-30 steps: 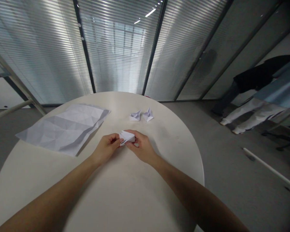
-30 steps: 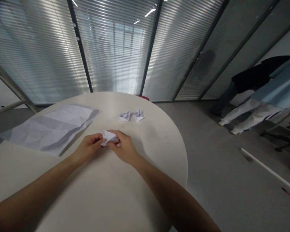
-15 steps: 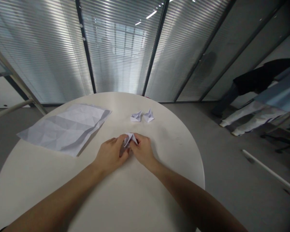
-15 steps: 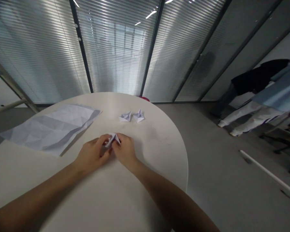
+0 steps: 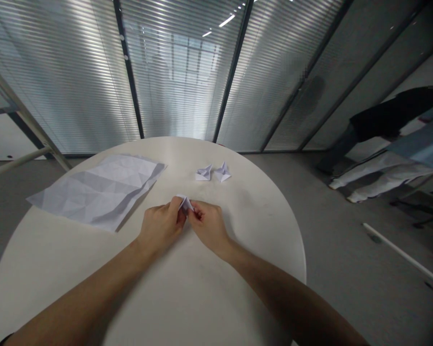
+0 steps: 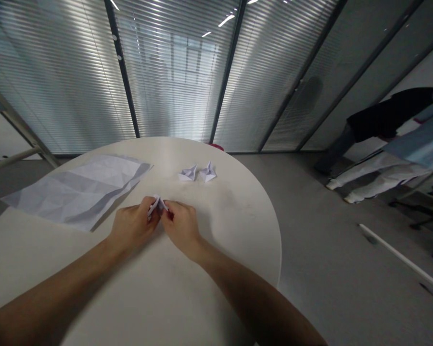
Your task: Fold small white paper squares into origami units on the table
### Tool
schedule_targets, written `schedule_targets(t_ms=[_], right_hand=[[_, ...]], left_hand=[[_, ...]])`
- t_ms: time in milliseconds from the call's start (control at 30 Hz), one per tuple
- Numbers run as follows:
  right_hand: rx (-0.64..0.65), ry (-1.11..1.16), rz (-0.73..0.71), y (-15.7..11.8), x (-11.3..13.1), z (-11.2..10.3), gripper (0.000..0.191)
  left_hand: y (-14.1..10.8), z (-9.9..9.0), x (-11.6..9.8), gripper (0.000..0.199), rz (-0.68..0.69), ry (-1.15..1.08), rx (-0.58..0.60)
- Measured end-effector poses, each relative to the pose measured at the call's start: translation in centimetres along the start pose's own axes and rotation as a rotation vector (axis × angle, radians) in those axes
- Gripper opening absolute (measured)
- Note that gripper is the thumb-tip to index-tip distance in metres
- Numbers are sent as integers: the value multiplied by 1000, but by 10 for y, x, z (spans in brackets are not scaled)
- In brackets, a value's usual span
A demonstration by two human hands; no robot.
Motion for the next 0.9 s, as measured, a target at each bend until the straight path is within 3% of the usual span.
schedule_targets(t_ms=[367,433,500,633,767,900], right_hand=[[-121,43,69,-4,-1,-2,26],[-133,99,102,-4,-7,-2,24],[-133,226,167,-3,-18,-1,23],[-29,643,313,4,-37,2,24],[125,902,356,6,-32,5,36],[48,916,413,6,-31,3,38]], left_hand=[[3,2,10,25,-127,-40,-3],[3,3,16,29,-148,-181,-7],[3,5,21,32,-190,-470,13],[6,9,28,34,-342,-1021,94],[9,5,28,31,-369,-1126,102],[8,2,21,26,-305,-1187,157]])
Point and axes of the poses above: each hand's wrist, its own y-axis towards the middle knuckle, its own z-axis out of the palm, x = y × z, the point moved 5 cm from there along y, towards the middle knuckle, and after that the axes turned 9 degrees about -x, right-handed, at the moved point
